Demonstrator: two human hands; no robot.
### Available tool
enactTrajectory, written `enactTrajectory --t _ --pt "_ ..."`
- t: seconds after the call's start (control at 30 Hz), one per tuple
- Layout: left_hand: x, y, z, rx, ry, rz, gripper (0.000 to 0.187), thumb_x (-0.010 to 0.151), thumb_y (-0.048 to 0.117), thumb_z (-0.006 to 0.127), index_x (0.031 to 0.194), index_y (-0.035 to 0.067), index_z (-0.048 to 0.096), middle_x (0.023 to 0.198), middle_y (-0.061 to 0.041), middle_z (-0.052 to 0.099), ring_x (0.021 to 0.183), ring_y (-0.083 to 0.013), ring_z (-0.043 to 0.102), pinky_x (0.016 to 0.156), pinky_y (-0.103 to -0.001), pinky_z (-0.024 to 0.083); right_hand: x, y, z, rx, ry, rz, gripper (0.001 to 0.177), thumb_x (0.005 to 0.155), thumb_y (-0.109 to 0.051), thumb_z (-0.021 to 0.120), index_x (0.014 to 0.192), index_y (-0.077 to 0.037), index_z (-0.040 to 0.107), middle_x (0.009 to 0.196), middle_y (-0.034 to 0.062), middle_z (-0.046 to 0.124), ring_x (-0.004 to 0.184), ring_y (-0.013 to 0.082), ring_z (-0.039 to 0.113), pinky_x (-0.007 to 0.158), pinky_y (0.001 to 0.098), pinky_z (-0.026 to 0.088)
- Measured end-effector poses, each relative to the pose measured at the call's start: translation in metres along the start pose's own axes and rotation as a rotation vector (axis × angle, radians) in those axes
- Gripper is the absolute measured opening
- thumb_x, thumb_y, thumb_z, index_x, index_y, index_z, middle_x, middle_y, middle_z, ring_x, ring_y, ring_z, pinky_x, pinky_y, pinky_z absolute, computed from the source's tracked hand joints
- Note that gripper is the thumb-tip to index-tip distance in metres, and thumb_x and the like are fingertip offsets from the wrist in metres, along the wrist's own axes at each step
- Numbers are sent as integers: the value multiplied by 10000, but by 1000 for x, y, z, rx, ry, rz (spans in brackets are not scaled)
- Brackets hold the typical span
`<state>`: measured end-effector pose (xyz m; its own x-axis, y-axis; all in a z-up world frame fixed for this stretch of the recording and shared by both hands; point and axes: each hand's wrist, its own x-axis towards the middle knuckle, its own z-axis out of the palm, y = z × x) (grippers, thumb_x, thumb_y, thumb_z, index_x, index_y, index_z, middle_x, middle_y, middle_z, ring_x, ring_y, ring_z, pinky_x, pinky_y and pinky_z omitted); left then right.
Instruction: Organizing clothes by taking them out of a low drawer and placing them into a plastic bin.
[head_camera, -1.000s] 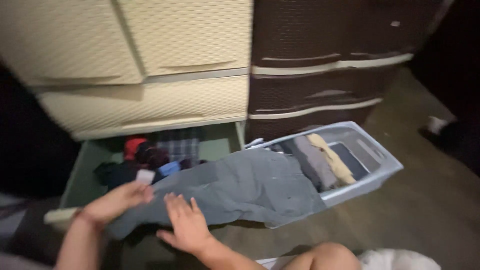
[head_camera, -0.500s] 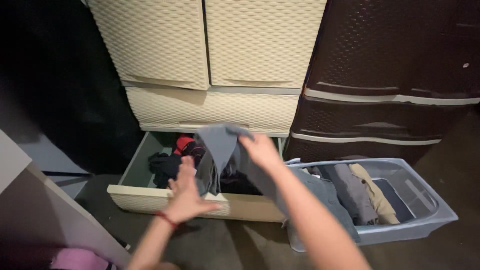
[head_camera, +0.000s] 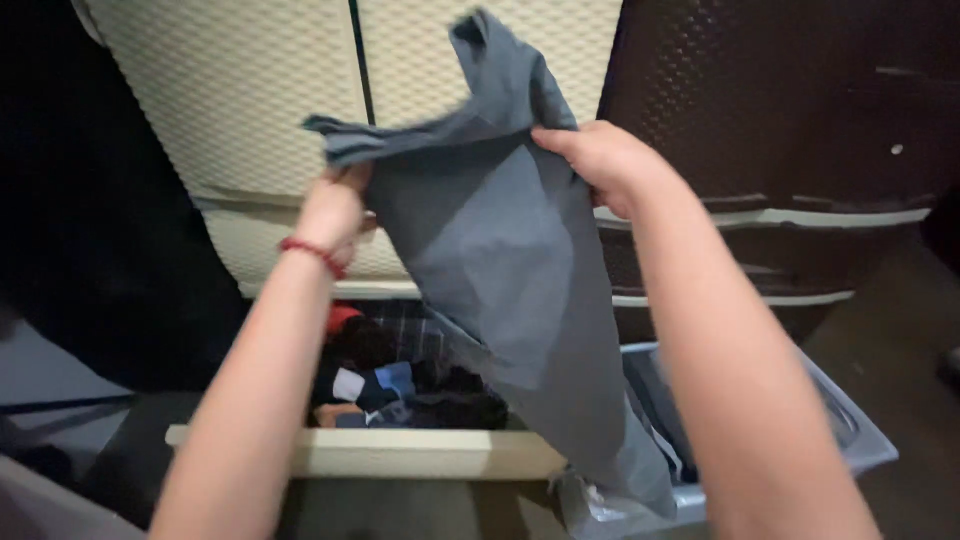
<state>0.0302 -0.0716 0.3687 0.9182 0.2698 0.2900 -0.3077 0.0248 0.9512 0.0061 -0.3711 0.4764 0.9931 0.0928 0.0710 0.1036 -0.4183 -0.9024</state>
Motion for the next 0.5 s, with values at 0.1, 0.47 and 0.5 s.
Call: enactTrajectory --t 0.1,0.47,0.5 --pt "52 7 39 -224 74 -199 367 981 189 434 1331 187 544 1180 -8 695 1014 -184 672 757 -459 564 67 14 -8 -1 87 20 515 959 -431 648 1292 -39 669 1267 160 710 1135 306 672 962 483 494" --pt "13 98 22 7 19 921 426 1102 280 502 1316 -88 520 1163 -144 562 1065 -252 506 958 -397 432 -1 17 -63 468 48 -544 497 1038 -452 485 1393 -105 512 1398 109 575 1378 307 537 1123 558 446" --pt "-31 87 8 13 20 920 426 1102 280 502 1316 -88 520 1163 -144 562 1065 -252 506 958 -397 432 -26 34 -54 473 45 -542 497 1038 -452 485 1393 -105 512 1398 109 575 1378 307 537 1123 558 446"
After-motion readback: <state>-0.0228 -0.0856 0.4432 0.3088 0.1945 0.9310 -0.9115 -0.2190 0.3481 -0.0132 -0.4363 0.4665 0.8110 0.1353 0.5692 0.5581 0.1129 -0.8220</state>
